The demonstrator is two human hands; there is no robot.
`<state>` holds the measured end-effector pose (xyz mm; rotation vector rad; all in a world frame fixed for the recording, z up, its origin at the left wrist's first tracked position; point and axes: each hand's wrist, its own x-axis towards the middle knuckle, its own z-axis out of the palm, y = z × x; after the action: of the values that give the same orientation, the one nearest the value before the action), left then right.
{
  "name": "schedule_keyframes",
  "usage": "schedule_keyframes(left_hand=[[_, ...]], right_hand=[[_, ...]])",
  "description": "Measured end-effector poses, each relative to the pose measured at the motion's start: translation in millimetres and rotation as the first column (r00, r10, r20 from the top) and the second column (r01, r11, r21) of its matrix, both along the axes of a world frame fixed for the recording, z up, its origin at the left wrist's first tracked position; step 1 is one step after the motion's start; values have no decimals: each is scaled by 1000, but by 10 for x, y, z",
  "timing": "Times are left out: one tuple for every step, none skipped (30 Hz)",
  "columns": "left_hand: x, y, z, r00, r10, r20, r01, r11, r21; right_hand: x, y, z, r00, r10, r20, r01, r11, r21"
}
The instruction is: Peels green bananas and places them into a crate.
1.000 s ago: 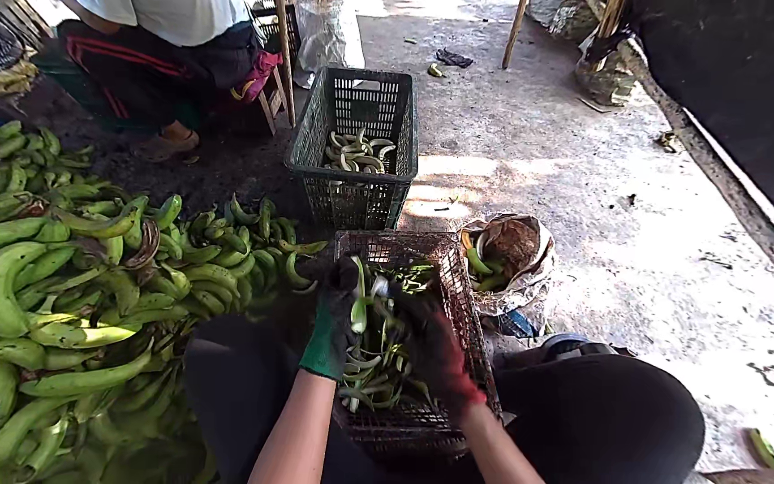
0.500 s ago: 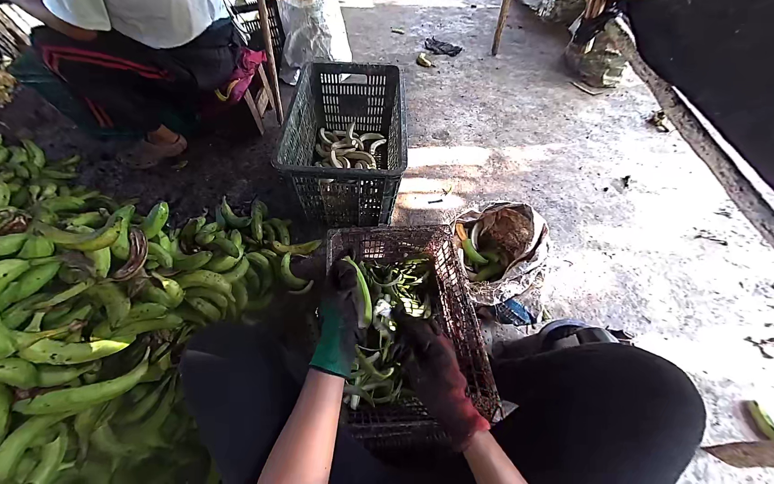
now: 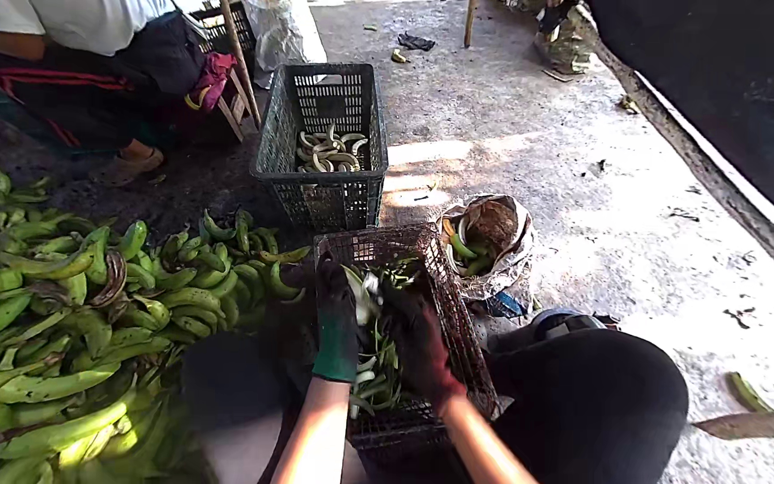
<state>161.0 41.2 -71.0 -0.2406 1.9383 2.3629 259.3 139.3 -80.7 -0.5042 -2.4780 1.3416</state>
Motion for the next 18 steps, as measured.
schedule_keyframes(left_hand=[[-62, 71, -21, 993, 118, 3, -118, 988, 96], [-100, 131, -22, 976, 215, 10, -214, 961, 174], [-95, 167, -7, 963, 268, 18, -265, 938, 222], [-69, 188, 25, 962, 270, 30, -269, 933, 241], [-33, 197, 62, 972, 228, 49, -234, 946, 224], [5, 181, 80, 986, 154, 61, -162, 972, 169], [58, 152, 96, 996, 60, 60, -65, 994, 87], [106, 134, 115, 998, -18, 60, 17, 1000, 24], [112, 120, 134, 995, -81, 57, 82, 997, -6], [74, 92, 162, 989, -139, 52, 141, 990, -25], [36, 46, 199, 980, -189, 57, 192, 980, -54], [23, -14, 215, 966, -247, 81, 254, 963, -92], [26, -67, 204, 947, -304, 103, 315, 941, -122], [30, -100, 186, 936, -336, 102, 348, 927, -141], [31, -127, 196, 932, -348, 98, 360, 923, -139], [33, -149, 230, 934, -343, 98, 353, 927, -124], [39, -164, 277, 938, -327, 112, 338, 937, -92], [39, -172, 288, 947, -297, 123, 307, 949, -68]], right_hand=[[82, -149, -100, 998, -14, -68, 13, 1000, -18], [126, -237, -200, 989, -34, -142, 29, 999, -34], [136, -258, -244, 982, -44, -181, 37, 998, -44], [114, -208, -231, 982, -38, -187, 35, 999, -22], [71, -111, -174, 985, -15, -169, 21, 999, 32], [15, -3, -86, 992, 8, -125, 6, 994, 111], [-45, 103, 6, 998, 29, -62, -20, 988, 152], [-104, 197, 74, 999, 45, -4, -44, 986, 160], [-159, 277, 134, 996, 68, 54, -76, 984, 162], [-209, 337, 183, 990, 99, 97, -114, 980, 165], [-240, 364, 211, 983, 127, 132, -149, 974, 172], [-251, 367, 216, 976, 147, 161, -175, 969, 175], [-260, 374, 220, 969, 163, 185, -196, 965, 175], [-275, 383, 228, 964, 172, 201, -209, 960, 184], [-282, 378, 227, 963, 179, 204, -217, 959, 184], [-261, 351, 203, 970, 171, 171, -203, 960, 191], [-214, 305, 175, 982, 155, 107, -174, 965, 197], [-162, 248, 153, 989, 142, 35, -146, 968, 202]])
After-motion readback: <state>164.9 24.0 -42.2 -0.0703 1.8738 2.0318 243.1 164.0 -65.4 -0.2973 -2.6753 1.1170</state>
